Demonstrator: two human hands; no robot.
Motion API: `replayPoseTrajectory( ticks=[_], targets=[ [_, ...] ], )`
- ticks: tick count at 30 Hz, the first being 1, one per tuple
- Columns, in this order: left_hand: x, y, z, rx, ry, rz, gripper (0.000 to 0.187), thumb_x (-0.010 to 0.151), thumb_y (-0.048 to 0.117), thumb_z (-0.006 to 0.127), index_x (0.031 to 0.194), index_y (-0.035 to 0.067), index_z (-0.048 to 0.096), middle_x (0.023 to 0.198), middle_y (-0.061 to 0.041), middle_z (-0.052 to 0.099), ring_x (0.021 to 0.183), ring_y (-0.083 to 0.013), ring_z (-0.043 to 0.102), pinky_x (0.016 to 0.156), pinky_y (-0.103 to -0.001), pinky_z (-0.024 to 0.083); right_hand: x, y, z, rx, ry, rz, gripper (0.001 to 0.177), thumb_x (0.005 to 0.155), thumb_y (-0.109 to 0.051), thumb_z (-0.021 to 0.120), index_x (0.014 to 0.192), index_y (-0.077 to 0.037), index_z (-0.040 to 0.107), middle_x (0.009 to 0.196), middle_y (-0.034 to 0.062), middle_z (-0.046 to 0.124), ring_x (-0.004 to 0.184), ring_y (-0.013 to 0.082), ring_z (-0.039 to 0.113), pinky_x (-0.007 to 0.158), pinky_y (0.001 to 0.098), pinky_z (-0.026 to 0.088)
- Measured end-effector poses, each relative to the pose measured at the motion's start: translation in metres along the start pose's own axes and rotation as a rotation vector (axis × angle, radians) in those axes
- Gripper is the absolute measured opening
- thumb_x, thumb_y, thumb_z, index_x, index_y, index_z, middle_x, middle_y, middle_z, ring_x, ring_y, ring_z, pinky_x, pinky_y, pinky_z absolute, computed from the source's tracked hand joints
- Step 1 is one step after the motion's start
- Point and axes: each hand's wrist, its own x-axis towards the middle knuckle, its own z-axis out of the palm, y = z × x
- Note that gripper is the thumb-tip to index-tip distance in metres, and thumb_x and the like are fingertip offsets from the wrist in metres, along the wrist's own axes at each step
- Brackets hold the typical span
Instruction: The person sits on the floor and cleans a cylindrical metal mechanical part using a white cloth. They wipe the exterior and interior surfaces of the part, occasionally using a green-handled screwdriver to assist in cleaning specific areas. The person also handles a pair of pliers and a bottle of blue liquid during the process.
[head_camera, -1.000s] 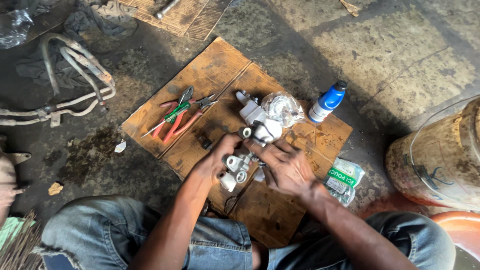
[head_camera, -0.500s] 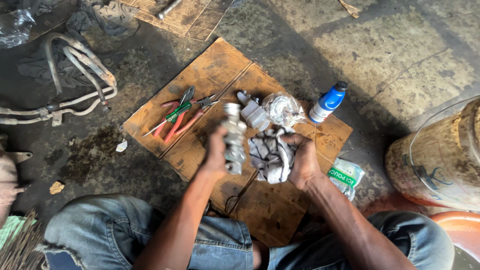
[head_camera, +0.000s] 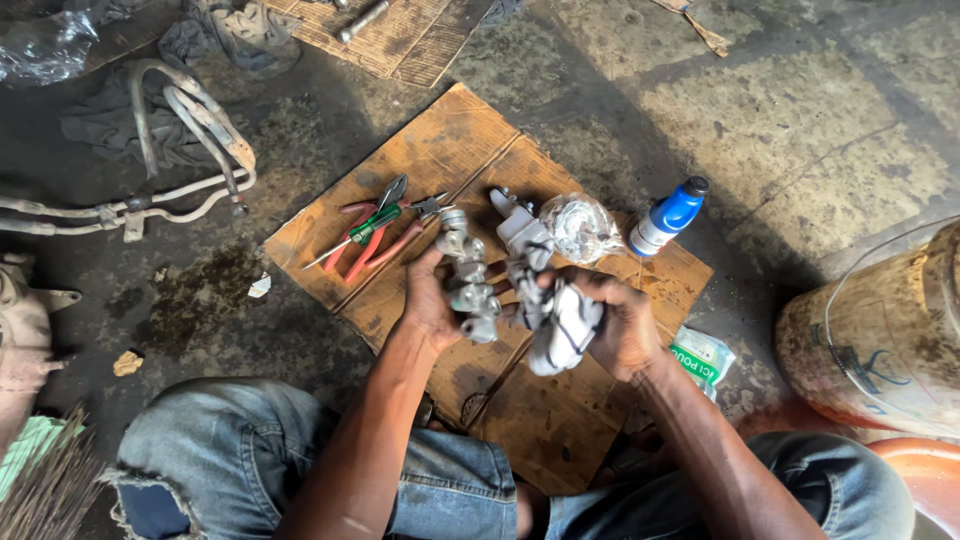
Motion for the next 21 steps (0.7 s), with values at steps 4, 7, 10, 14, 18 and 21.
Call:
replayPoseTrajectory(
  ticks=[4, 7, 10, 14, 18, 21],
  targets=[
    [0.005, -0.006, -0.008, -0.083, -0.14, -0.022, 0.038, 0.086, 0.037, 0.064, 0.105, 0.004, 0.067, 0.087, -0.011, 0.069, 0.069, -0.0214, 0.069, 0.062, -0.039, 0.062, 0.01, 0.003, 0.003, -0.122, 0.02, -0.002, 0.039, 0.092, -0.036, 0.064, 0.104, 0.001, 0.067, 0.102, 0.0201, 0.075, 0.094, 0.0285, 0.071, 0.092, 0.0457, 0.057],
    [0.008, -0.003, -0.011, 0.055, -0.061, -0.055, 0.041, 0.088, 0.042, 0.065, 0.102, 0.004, 0.069, 0.087, -0.01, 0.071, 0.066, -0.019, 0.068, 0.057, -0.035, 0.059, 0.021, 0.008, 0.004, -0.359, 0.026, -0.066, 0.031, 0.085, -0.009, 0.073, 0.114, -0.008, 0.062, 0.104, 0.0208, 0.075, 0.09, 0.0253, 0.07, 0.085, 0.0396, 0.056],
    [0.01, 0.0, -0.01, 0.187, -0.06, 0.035, 0.037, 0.087, 0.043, 0.068, 0.097, 0.008, 0.07, 0.081, -0.006, 0.068, 0.061, -0.016, 0.064, 0.05, -0.033, 0.055, 0.026, 0.013, -0.003, -0.557, 0.083, -0.042, 0.036, 0.086, -0.004, 0.067, 0.121, -0.01, 0.067, 0.106, 0.0192, 0.076, 0.086, 0.0233, 0.071, 0.077, 0.0385, 0.056],
    [0.009, 0.005, -0.011, 0.264, -0.007, 0.067, 0.04, 0.086, 0.045, 0.068, 0.095, 0.007, 0.071, 0.08, -0.008, 0.069, 0.061, -0.0173, 0.065, 0.051, -0.033, 0.054, 0.03, 0.021, -0.013, -0.532, 0.16, 0.025, 0.03, 0.088, -0.005, 0.058, 0.116, -0.002, 0.071, 0.115, 0.0132, 0.078, 0.1, 0.022, 0.077, 0.087, 0.0422, 0.061],
    [0.009, 0.002, -0.011, 0.337, -0.021, 0.017, 0.044, 0.088, 0.052, 0.067, 0.094, 0.009, 0.069, 0.078, -0.006, 0.067, 0.059, -0.0163, 0.062, 0.05, -0.034, 0.051, 0.03, 0.015, -0.014, -0.421, 0.127, 0.031, 0.03, 0.092, 0.001, 0.058, 0.119, 0.004, 0.07, 0.117, 0.0205, 0.07, 0.112, 0.0283, 0.065, 0.097, 0.0496, 0.055],
    [0.015, -0.007, -0.01, 0.306, -0.002, -0.007, 0.041, 0.088, 0.05, 0.064, 0.096, 0.011, 0.069, 0.083, -0.005, 0.068, 0.065, -0.015, 0.065, 0.056, -0.033, 0.055, 0.032, 0.016, -0.002, -0.633, -0.024, -0.054, 0.03, 0.085, 0.002, 0.066, 0.114, -0.006, 0.07, 0.114, 0.0124, 0.076, 0.108, 0.0216, 0.073, 0.099, 0.0372, 0.061]
  ],
)
